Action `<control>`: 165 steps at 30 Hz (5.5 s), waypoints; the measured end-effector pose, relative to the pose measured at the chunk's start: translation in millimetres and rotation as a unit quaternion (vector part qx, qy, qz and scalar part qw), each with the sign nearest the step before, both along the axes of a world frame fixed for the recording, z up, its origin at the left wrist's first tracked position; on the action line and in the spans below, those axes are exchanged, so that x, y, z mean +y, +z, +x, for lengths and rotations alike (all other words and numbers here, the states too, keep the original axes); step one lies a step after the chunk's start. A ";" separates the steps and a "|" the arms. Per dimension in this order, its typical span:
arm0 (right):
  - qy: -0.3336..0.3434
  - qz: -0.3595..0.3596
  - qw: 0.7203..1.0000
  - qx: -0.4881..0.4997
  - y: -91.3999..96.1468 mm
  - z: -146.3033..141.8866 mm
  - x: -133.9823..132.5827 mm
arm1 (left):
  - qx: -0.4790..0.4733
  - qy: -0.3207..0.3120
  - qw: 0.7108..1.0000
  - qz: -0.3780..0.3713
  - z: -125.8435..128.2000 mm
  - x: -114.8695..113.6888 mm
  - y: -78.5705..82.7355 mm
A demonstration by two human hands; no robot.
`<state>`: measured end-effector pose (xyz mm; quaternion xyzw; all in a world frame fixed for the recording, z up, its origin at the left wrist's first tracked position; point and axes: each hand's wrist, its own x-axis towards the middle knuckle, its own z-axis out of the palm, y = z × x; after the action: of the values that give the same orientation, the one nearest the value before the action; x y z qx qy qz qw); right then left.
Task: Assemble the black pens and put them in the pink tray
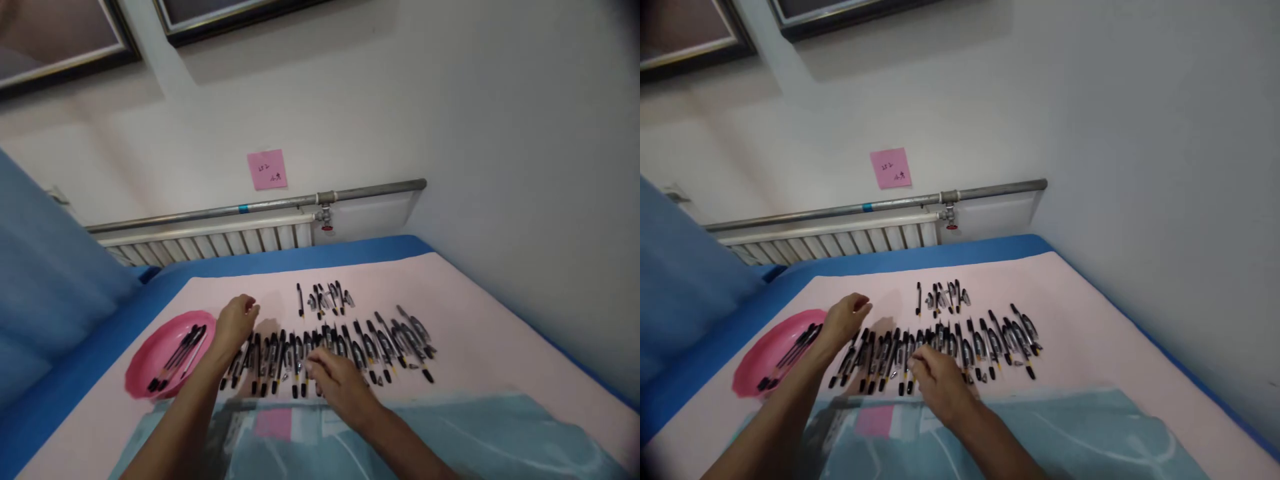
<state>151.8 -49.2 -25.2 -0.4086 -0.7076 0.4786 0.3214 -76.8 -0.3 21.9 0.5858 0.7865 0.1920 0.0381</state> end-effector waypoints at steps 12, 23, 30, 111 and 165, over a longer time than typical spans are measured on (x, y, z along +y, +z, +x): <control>-0.017 0.099 0.993 -0.063 -2.5 6.1 3.0 | -0.034 -0.008 0.996 -0.087 86.1 90.8 -44.6; -0.006 0.086 0.993 -0.080 5.6 8.0 1.6 | -0.135 0.032 0.985 -0.098 59.6 83.3 -42.2; -0.070 0.028 0.997 0.030 3.3 9.4 9.3 | -0.345 -0.049 0.936 -0.044 59.3 24.9 -16.7; -0.066 0.030 0.997 0.014 -1.8 4.9 9.0 | -0.830 -0.021 0.544 0.118 88.7 -10.1 -21.0; -0.181 -0.026 0.961 0.206 13.2 28.8 21.0 | -0.047 -0.051 0.990 -0.121 95.3 99.7 -48.9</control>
<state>180.6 -28.3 -12.1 -0.4308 -0.5275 0.5048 0.5304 18.5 99.4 -26.9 0.6069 0.7702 0.1201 0.1552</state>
